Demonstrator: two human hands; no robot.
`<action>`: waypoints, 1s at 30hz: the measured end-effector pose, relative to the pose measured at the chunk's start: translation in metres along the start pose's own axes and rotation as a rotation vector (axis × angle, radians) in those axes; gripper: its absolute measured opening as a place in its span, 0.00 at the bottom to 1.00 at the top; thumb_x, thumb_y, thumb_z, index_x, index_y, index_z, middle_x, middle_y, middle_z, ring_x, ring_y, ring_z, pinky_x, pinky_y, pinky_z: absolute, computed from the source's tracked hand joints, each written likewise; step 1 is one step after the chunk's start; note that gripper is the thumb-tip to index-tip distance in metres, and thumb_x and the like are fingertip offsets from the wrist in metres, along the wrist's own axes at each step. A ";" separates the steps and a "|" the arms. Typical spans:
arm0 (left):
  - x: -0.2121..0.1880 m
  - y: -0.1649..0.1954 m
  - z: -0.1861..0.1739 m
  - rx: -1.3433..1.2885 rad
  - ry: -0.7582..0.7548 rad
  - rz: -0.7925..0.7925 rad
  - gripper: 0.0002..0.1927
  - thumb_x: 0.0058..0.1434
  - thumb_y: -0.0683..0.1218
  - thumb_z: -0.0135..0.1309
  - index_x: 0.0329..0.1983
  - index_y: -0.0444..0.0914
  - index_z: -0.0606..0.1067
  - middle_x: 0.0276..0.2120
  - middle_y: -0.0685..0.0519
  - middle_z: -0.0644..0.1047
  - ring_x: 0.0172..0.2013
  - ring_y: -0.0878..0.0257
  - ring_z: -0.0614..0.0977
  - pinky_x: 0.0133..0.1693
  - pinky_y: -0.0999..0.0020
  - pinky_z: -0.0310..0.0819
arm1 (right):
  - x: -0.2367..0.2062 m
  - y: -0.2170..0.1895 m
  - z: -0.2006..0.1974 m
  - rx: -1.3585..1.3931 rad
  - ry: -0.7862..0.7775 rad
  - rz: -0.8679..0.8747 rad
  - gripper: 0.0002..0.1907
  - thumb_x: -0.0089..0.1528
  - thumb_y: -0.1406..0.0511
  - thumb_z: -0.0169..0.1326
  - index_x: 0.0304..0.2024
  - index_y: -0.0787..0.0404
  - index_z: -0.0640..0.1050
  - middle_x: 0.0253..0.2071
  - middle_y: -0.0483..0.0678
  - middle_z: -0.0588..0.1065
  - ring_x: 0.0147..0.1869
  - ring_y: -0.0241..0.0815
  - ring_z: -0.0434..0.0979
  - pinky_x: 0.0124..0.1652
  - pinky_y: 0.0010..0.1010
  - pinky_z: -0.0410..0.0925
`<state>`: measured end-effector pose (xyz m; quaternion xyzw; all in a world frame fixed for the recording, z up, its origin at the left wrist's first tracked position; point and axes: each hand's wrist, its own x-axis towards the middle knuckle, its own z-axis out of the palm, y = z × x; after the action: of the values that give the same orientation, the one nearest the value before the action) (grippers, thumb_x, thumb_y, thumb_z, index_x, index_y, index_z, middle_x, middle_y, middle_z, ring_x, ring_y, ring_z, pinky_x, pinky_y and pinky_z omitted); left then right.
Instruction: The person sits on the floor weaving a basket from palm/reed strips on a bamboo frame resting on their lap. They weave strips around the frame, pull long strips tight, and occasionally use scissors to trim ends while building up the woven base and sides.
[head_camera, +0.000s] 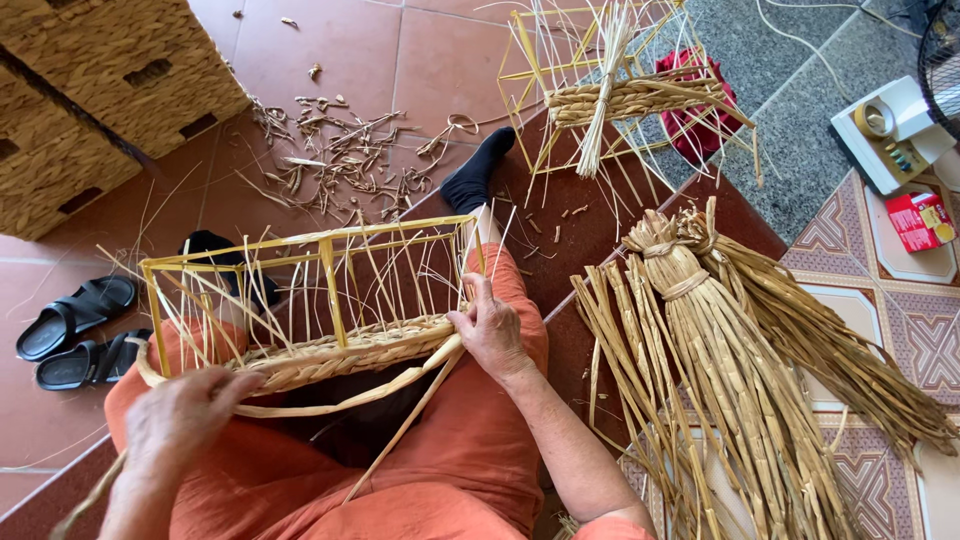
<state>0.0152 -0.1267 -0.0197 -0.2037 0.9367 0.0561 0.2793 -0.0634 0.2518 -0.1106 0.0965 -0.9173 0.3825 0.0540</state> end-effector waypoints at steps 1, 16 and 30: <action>-0.006 -0.004 -0.005 0.112 0.208 0.054 0.23 0.59 0.67 0.58 0.52 0.55 0.81 0.43 0.52 0.83 0.45 0.58 0.83 0.48 0.59 0.77 | -0.001 -0.001 0.000 -0.031 0.007 -0.034 0.31 0.56 0.66 0.67 0.59 0.60 0.68 0.24 0.44 0.77 0.27 0.40 0.79 0.29 0.31 0.73; -0.040 0.154 0.078 -0.015 0.234 0.772 0.07 0.69 0.47 0.51 0.46 0.41 0.73 0.37 0.51 0.76 0.43 0.54 0.79 0.45 0.57 0.72 | 0.011 -0.017 -0.056 0.315 -0.414 -0.218 0.11 0.62 0.73 0.57 0.47 0.62 0.81 0.42 0.51 0.81 0.47 0.46 0.82 0.47 0.35 0.74; -0.052 0.170 0.034 -0.068 0.827 1.271 0.20 0.52 0.38 0.52 0.49 0.32 0.75 0.48 0.42 0.74 0.50 0.51 0.75 0.50 0.53 0.74 | 0.006 -0.010 -0.033 0.178 -0.296 -0.173 0.04 0.63 0.69 0.58 0.39 0.63 0.77 0.33 0.50 0.76 0.37 0.46 0.78 0.39 0.38 0.71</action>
<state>0.0014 0.0532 -0.0213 0.3622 0.9000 0.1540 -0.1871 -0.0658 0.2671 -0.0797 0.2348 -0.8661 0.4376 -0.0576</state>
